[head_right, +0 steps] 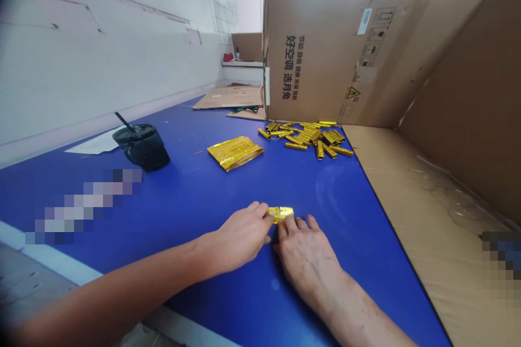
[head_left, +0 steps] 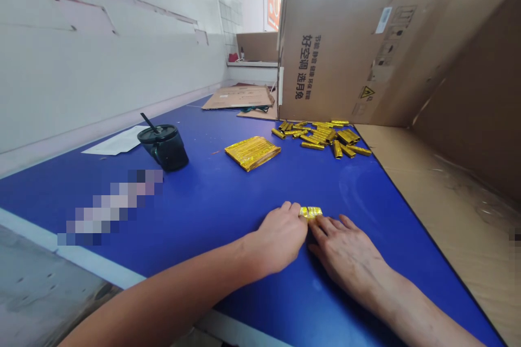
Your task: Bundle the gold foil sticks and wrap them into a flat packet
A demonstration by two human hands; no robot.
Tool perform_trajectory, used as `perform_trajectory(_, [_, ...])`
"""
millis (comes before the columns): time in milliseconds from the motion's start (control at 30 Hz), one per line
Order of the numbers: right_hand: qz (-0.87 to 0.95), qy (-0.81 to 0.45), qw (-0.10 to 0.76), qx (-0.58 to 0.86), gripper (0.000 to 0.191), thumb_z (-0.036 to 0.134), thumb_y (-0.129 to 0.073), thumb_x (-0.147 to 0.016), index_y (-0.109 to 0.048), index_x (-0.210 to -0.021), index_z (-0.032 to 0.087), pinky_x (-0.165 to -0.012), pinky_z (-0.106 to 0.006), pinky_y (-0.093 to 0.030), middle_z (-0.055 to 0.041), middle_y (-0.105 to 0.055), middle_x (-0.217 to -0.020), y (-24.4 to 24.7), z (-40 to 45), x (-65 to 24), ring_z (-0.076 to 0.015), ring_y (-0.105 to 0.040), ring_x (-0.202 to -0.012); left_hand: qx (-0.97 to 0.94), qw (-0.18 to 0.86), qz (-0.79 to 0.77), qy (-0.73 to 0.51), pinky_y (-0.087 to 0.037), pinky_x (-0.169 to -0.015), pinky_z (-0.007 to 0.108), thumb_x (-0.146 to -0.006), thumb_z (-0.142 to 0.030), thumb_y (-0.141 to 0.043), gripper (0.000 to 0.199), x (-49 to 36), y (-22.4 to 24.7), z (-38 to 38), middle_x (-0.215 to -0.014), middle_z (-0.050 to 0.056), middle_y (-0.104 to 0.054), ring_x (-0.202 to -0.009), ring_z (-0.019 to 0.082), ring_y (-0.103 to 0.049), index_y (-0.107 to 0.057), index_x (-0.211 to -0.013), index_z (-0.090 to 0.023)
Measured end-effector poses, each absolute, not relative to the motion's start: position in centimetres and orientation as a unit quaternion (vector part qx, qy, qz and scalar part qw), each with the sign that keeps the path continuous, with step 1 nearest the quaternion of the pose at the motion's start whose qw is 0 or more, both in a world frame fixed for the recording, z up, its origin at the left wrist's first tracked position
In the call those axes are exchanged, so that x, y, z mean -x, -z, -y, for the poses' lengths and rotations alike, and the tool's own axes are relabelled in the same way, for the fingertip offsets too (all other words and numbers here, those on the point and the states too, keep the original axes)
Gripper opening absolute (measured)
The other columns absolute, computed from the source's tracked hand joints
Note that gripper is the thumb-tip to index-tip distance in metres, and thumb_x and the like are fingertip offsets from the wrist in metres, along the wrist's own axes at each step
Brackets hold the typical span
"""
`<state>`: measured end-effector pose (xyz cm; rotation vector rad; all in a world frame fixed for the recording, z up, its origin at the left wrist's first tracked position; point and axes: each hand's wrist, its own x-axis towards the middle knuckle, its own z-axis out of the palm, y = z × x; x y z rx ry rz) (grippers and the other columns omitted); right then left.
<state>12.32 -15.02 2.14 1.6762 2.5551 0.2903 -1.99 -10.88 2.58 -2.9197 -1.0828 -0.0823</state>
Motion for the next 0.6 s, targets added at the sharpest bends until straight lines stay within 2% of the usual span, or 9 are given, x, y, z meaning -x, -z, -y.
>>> perform_trajectory(133, [-0.832,-0.083,0.045,-0.547,0.037,0.02,-0.05,-0.078,-0.054,-0.113,0.012,-0.086,-0.046,-0.04,-0.0143,-0.059,-0.111,-1.9,15.2,-12.4,-0.027,-0.056,-0.097,0.938,0.004,0.346,0.015,-0.043,-0.067,0.031,-0.076,-0.017,-0.049,0.016,2.0,-2.7,11.2,-0.089,0.01,-0.054,-0.082,0.022,-0.049,-0.056,-0.089,-0.011])
perform_trajectory(300, [-0.826,-0.073,0.04,-0.557,0.041,0.026,-0.048,-0.08,-0.049,-0.12,0.014,-0.085,-0.048,-0.04,-0.0154,-0.059,-0.111,-2.0,15.4,-12.2,-0.0286,-0.056,-0.097,0.938,0.005,0.346,0.004,-0.043,-0.066,0.03,-0.075,-0.019,-0.05,0.029,1.9,-2.6,11.9,-0.093,0.012,-0.051,-0.084,0.023,-0.047,-0.051,-0.1,-0.005])
perform_trajectory(600, [-0.821,-0.046,0.064,-0.565,0.036,0.026,-0.044,-0.083,-0.054,-0.114,0.011,-0.086,-0.047,-0.04,-0.0161,-0.059,-0.109,-2.2,15.3,-11.8,-0.0284,-0.055,-0.099,0.933,-0.007,0.36,-0.012,-0.046,-0.063,0.03,-0.077,-0.015,-0.044,0.023,1.5,-2.6,12.4,-0.095,0.015,-0.053,-0.087,0.024,-0.049,-0.054,-0.097,-0.006])
